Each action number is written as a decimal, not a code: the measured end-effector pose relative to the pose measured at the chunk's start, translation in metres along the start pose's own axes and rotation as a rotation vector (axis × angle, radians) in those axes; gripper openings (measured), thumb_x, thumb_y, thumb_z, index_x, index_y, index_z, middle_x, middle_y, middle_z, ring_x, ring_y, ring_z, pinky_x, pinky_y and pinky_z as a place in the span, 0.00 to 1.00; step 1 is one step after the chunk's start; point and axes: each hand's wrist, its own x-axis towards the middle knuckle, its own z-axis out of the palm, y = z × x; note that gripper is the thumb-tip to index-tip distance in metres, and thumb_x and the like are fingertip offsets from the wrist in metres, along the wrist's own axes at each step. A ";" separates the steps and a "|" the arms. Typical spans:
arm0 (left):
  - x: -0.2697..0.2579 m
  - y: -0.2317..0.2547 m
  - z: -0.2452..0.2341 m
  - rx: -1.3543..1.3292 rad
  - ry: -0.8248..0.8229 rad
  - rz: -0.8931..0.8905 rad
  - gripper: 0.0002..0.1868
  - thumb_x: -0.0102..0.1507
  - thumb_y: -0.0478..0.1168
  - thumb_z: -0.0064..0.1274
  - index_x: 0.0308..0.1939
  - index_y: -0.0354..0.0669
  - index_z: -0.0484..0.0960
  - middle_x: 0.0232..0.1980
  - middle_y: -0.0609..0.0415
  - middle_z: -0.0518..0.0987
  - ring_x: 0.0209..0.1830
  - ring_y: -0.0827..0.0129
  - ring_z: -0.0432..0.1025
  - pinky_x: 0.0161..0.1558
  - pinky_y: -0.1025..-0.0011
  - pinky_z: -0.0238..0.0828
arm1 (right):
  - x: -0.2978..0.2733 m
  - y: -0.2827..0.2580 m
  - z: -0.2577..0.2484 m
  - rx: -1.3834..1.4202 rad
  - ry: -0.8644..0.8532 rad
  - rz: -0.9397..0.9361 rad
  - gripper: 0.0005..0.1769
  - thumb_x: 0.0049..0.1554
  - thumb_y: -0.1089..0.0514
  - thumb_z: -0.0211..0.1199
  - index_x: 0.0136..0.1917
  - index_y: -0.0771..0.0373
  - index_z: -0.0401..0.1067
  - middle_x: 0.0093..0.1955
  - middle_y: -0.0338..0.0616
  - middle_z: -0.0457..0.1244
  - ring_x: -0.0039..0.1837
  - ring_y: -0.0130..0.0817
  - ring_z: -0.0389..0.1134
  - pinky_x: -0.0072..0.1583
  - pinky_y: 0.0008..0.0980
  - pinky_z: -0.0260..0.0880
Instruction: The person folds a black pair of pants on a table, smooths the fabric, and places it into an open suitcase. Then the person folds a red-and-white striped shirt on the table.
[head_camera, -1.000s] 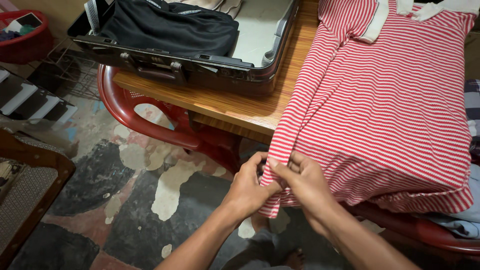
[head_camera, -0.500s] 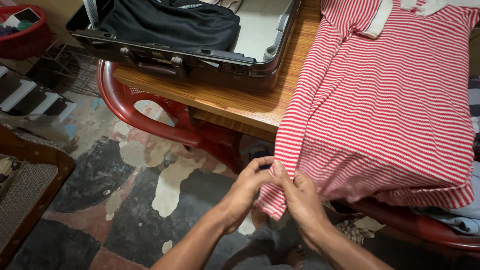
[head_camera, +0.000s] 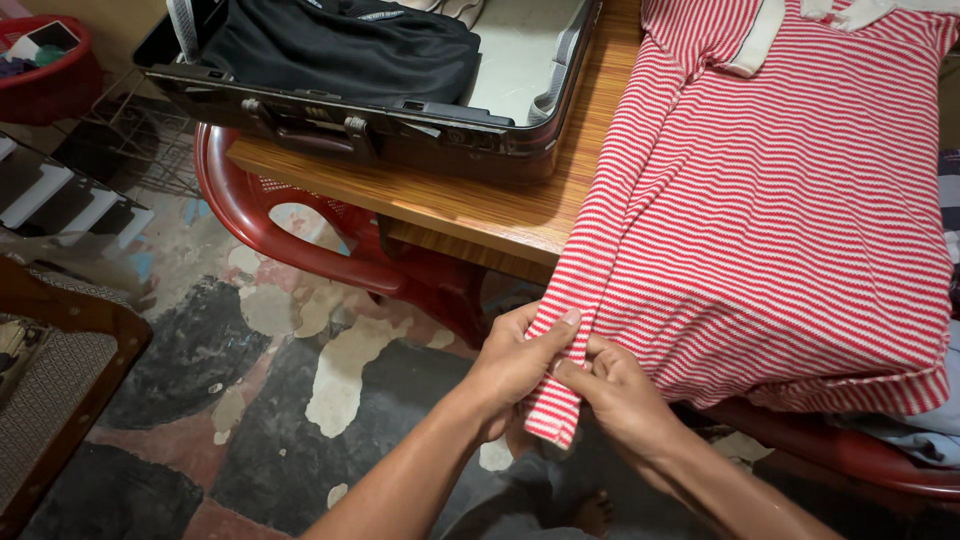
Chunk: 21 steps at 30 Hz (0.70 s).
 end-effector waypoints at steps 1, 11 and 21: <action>0.001 -0.001 0.000 0.004 0.004 -0.014 0.16 0.68 0.49 0.51 0.47 0.40 0.82 0.34 0.58 0.82 0.30 0.79 0.75 0.31 0.75 0.74 | -0.002 -0.003 0.000 -0.007 -0.021 0.007 0.14 0.61 0.60 0.56 0.57 0.69 0.72 0.44 0.46 0.72 0.43 0.28 0.73 0.47 0.30 0.76; 0.004 -0.001 -0.001 -0.099 -0.021 -0.036 0.18 0.71 0.49 0.44 0.54 0.39 0.80 0.40 0.55 0.84 0.32 0.78 0.78 0.36 0.74 0.79 | -0.006 -0.058 0.008 -0.141 0.265 0.033 0.15 0.62 0.57 0.65 0.60 0.66 0.75 0.45 0.45 0.68 0.40 0.31 0.60 0.44 0.30 0.62; 0.002 0.005 -0.002 -0.062 -0.102 -0.085 0.17 0.71 0.41 0.47 0.57 0.33 0.79 0.44 0.50 0.86 0.36 0.74 0.81 0.38 0.72 0.82 | 0.052 -0.151 -0.028 0.059 0.380 -0.015 0.06 0.61 0.59 0.56 0.47 0.62 0.71 0.46 0.39 0.65 0.53 0.29 0.66 0.63 0.33 0.72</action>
